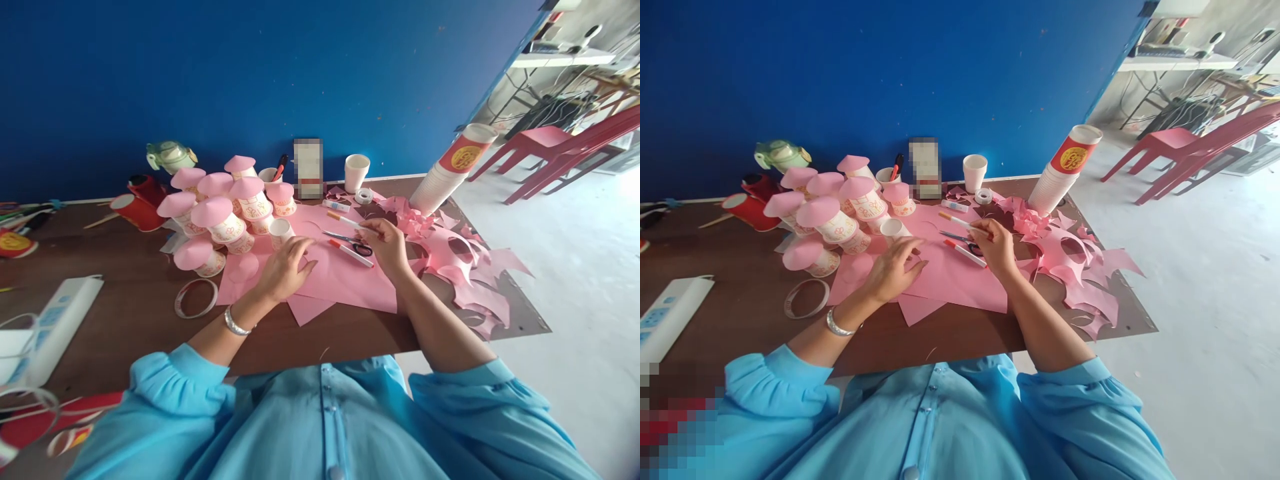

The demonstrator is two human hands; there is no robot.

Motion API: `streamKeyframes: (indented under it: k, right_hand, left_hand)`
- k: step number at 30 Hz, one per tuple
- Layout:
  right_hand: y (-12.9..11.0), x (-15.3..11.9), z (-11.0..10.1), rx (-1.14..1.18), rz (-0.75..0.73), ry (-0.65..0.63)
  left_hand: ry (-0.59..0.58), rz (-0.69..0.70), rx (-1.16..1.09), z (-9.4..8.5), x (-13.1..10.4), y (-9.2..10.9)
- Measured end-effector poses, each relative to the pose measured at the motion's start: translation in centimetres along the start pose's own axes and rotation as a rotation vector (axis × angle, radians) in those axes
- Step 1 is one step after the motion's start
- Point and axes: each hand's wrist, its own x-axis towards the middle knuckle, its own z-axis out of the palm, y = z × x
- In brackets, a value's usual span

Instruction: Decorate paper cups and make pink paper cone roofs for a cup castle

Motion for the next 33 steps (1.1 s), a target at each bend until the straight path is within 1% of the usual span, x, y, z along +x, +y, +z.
streamKeyframes:
  k: [1, 3, 4, 5, 9, 12, 14, 16, 19, 21, 25, 28, 30, 31, 33]
  right_hand:
    - [0.4, 0.4, -0.5, -0.151, -0.035, 0.010]
    - [1.3, 1.0, -1.2, -0.470, -0.093, -0.013]
    - [1.7, 1.2, -1.4, -0.586, -0.119, -0.031]
    - [2.0, 1.4, -1.5, -0.653, -0.136, -0.049]
    - [2.4, 1.4, -1.2, -0.726, -0.192, -0.082]
    - [1.7, 0.6, -0.6, -0.776, -0.323, -0.090]
    - [0.9, -0.1, -0.1, -0.828, -0.420, -0.167]
    - [0.2, -0.8, 0.5, -0.919, -0.478, -0.284]
    - [-0.3, -1.0, 1.0, -1.073, -0.506, -0.402]
    - [-0.1, -0.5, 1.0, -1.142, -0.492, -0.423]
    - [0.4, 0.9, 0.2, -1.199, -0.462, -0.381]
    - [0.2, 0.7, 0.3, -1.150, -0.434, -0.338]
    - [-0.3, -0.9, 0.9, -1.050, -0.441, -0.346]
    - [-0.7, -2.2, 1.3, -0.981, -0.447, -0.381]
    - [-1.8, -5.5, 2.1, -0.828, -0.458, -0.508]
  left_hand:
    - [-0.035, 0.043, 0.013, -0.2, -0.5, 0.2]
    - [-0.121, 0.125, 0.040, -0.4, -1.5, 0.4]
    - [-0.155, 0.151, 0.054, -0.6, -1.9, 0.6]
    - [-0.183, 0.166, 0.066, -0.7, -2.4, 0.6]
    - [-0.253, 0.176, 0.108, -1.3, -3.5, 0.6]
    - [-0.311, 0.182, 0.142, -1.5, -3.9, 0.6]
    - [-0.345, 0.179, 0.163, -1.6, -4.1, 0.7]
    - [-0.377, 0.170, 0.187, -1.6, -4.2, 0.9]
    - [-0.416, 0.154, 0.213, -1.7, -4.4, 1.2]
    - [-0.427, 0.145, 0.211, -1.7, -4.5, 1.3]
    - [-0.422, 0.149, 0.195, -1.8, -4.9, 1.3]
    - [-0.402, 0.176, 0.181, -2.0, -5.3, 1.3]
    - [-0.380, 0.186, 0.176, -2.3, -5.6, 1.2]
    - [-0.365, 0.184, 0.178, -2.4, -5.8, 1.1]
    - [-0.319, 0.166, 0.193, -3.0, -6.3, 1.0]
